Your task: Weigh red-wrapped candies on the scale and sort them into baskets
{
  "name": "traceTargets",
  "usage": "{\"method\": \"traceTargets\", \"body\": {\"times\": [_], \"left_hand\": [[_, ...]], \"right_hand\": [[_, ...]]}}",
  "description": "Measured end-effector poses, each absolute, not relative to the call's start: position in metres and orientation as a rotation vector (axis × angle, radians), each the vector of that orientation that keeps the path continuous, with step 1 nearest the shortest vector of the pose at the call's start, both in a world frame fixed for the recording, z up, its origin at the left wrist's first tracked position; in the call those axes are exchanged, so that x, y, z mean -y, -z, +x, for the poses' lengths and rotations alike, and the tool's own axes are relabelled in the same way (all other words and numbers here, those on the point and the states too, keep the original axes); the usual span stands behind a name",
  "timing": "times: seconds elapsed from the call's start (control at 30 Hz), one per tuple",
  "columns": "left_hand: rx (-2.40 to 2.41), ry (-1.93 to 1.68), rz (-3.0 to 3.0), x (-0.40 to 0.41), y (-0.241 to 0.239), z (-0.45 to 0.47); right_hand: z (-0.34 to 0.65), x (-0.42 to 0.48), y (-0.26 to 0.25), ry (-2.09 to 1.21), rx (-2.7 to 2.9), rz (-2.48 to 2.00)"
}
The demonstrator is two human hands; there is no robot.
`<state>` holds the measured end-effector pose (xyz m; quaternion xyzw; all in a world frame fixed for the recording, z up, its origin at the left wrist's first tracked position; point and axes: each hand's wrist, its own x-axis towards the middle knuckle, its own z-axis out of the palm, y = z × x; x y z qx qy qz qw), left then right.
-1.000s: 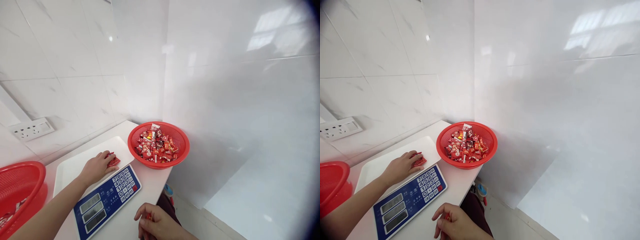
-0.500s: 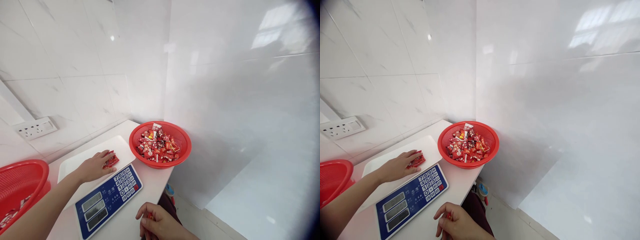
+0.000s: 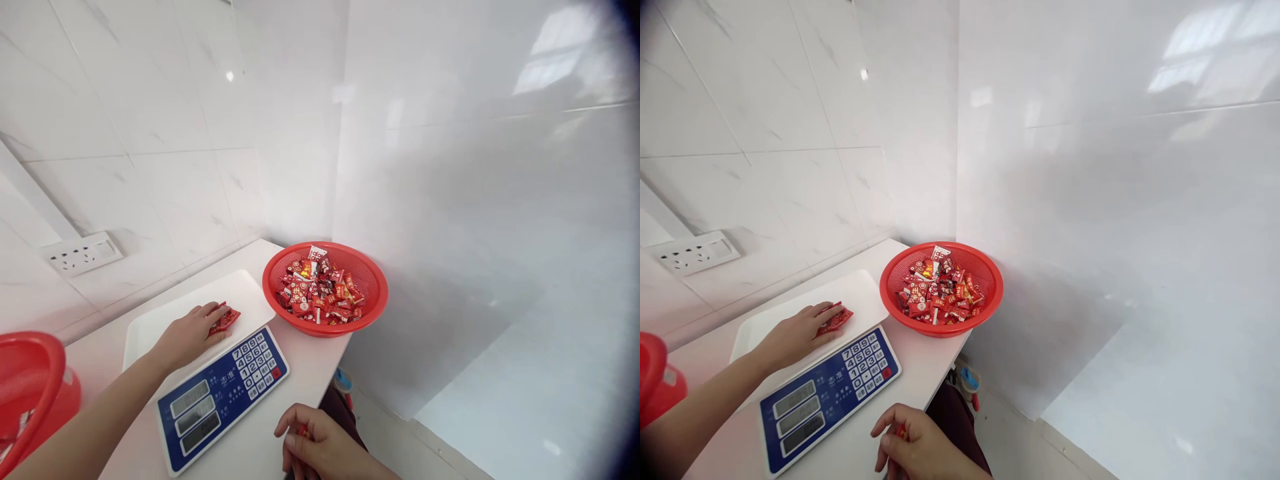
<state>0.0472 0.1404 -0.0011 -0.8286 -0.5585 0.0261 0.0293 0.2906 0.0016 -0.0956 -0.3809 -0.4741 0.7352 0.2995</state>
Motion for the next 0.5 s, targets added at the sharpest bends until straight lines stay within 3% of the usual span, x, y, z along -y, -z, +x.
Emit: {"method": "traceTargets", "body": {"times": [0.5], "left_hand": [[1.862, 0.405, -2.594, -0.121, -0.026, 0.037]], "right_hand": [[0.291, 0.000, 0.104, -1.945, 1.339, -0.960]]}}
